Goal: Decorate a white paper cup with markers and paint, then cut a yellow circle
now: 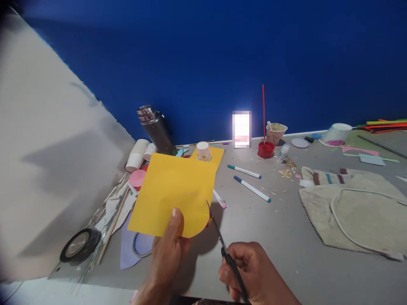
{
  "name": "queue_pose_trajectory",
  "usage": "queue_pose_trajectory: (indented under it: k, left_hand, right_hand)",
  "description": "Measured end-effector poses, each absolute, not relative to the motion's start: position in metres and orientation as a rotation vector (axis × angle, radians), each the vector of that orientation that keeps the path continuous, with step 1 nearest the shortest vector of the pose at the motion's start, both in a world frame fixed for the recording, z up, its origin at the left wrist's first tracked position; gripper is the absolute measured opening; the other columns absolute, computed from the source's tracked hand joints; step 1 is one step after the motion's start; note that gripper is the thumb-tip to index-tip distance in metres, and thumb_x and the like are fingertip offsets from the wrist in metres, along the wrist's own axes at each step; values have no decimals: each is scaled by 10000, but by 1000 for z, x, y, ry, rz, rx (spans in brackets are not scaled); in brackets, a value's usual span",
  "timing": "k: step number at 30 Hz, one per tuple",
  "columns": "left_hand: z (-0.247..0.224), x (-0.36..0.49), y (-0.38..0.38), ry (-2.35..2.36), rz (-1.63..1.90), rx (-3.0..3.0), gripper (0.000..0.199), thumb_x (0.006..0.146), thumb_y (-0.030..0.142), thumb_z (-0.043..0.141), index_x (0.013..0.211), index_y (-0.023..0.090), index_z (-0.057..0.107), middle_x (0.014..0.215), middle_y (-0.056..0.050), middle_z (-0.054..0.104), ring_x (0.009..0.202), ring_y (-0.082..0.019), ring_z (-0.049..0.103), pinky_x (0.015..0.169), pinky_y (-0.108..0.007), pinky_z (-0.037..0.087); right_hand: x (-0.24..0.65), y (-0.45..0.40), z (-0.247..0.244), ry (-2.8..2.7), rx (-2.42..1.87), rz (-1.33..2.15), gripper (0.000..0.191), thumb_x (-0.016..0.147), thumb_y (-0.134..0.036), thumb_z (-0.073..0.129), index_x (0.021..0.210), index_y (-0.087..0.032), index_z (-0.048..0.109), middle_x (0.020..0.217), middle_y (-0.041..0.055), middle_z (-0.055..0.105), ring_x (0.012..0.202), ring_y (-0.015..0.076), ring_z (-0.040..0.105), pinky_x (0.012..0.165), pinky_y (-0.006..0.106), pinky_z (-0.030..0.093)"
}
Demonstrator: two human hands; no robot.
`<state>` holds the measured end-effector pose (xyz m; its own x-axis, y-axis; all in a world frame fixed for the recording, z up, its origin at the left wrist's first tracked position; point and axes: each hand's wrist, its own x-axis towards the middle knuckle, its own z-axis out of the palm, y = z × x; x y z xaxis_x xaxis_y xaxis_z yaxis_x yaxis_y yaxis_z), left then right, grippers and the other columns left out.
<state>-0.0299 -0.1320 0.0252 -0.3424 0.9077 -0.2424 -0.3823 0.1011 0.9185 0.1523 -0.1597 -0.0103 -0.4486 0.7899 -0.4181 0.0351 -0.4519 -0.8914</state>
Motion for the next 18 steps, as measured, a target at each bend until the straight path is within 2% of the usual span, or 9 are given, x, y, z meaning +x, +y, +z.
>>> queue_pose_trajectory:
  k: [4,8,13,18]
  left_hand:
    - [24,-31,-132,1252,1480,587,610,830,568,830,1303,199,722,1403,-141,729,1305,-347,699,1102,-421,588]
    - [22,-31,-133,1200,1486,613,601,827,557,833,1294,196,717,1439,-144,706,1338,-357,673,1081,-422,598]
    - [26,-31,-134,1181,1450,683,537,836,560,820,1218,190,744,1323,-143,768,1255,-353,722,1049,-432,609]
    - [29,-33,-135,1154,1368,693,538,818,575,824,1225,232,743,1265,-113,793,1221,-372,731,1001,-446,629]
  right_hand:
    - [152,-160,-9,-1214,-1229,1959,565,716,-679,826,659,-198,535,533,-49,500,509,95,478,528,224,364]
    - [152,-162,-6,-1208,-1196,1976,611,694,-731,832,682,-190,547,551,-44,514,508,84,454,526,217,354]
    - [153,-160,-1,-1214,-1169,1973,709,638,-851,795,695,-185,560,568,-46,509,502,78,437,518,218,353]
    - [152,-157,6,-1221,-1183,1963,726,580,-858,816,662,-190,542,554,-41,499,505,86,446,517,225,362]
